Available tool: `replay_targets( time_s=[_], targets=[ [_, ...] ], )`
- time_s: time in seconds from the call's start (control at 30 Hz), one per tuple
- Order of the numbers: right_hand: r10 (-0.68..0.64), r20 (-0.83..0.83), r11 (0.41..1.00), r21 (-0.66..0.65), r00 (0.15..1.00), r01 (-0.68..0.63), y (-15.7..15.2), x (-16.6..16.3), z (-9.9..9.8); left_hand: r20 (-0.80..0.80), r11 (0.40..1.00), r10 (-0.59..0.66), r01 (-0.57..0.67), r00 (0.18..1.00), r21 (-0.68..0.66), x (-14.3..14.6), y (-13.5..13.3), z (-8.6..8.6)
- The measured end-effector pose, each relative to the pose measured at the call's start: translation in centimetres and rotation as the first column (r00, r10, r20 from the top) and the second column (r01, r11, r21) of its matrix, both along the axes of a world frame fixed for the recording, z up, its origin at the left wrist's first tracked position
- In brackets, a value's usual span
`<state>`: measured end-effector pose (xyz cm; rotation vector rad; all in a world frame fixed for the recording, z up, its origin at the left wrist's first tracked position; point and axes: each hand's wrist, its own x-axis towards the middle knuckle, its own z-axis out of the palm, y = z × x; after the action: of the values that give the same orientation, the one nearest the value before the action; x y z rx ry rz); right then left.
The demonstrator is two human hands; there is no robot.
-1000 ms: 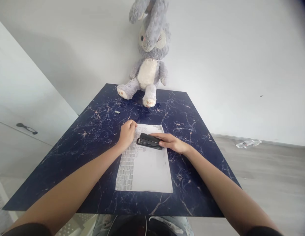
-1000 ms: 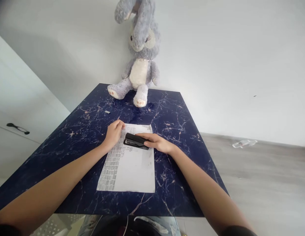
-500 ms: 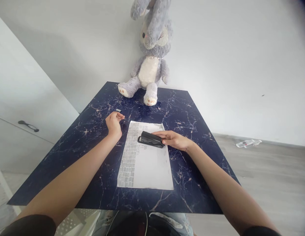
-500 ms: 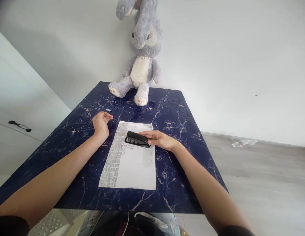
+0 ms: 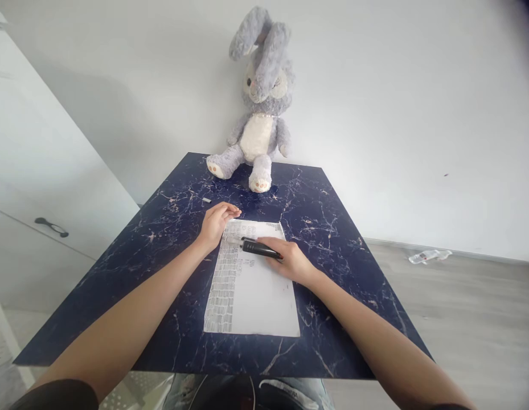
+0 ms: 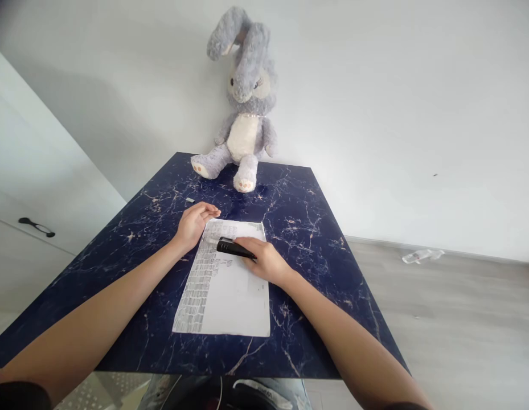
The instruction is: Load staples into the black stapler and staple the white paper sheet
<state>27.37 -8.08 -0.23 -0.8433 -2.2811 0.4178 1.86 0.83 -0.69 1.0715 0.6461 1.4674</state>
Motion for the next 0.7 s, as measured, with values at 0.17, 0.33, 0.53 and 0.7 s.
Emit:
replay_targets(
  time_s=[0.17, 0.33, 0.53, 0.7],
  targets=[
    [-0.128, 0.178, 0.874, 0.485, 0.976, 0.026, 0.1, 1.0, 0.9, 0.059, 0.925, -0.328, 0.333, 0.943, -0.181, 0.3, -0.6, 0.3],
    [-0.225, 0.276, 0.799, 0.602, 0.934, 0.015, 0.6, 1.5, 1.3, 0.004, 0.835, -0.496, 0.478, 0.868, -0.273, 0.4, -1.0, 0.2],
    [-0.225, 0.199, 0.870, 0.482, 0.954, 0.105, 0.5, 0.9, 0.9, -0.108, 0.880, -0.409, 0.361, 0.906, -0.309, 0.6, -0.7, -0.4],
    [-0.409, -0.225, 0.900, 0.064, 0.885, 0.432, 0.0, 0.2, 0.7, -0.117, 0.979, -0.013, -0.011, 0.993, -0.205, 0.2, 0.1, -0.7]
  ],
)
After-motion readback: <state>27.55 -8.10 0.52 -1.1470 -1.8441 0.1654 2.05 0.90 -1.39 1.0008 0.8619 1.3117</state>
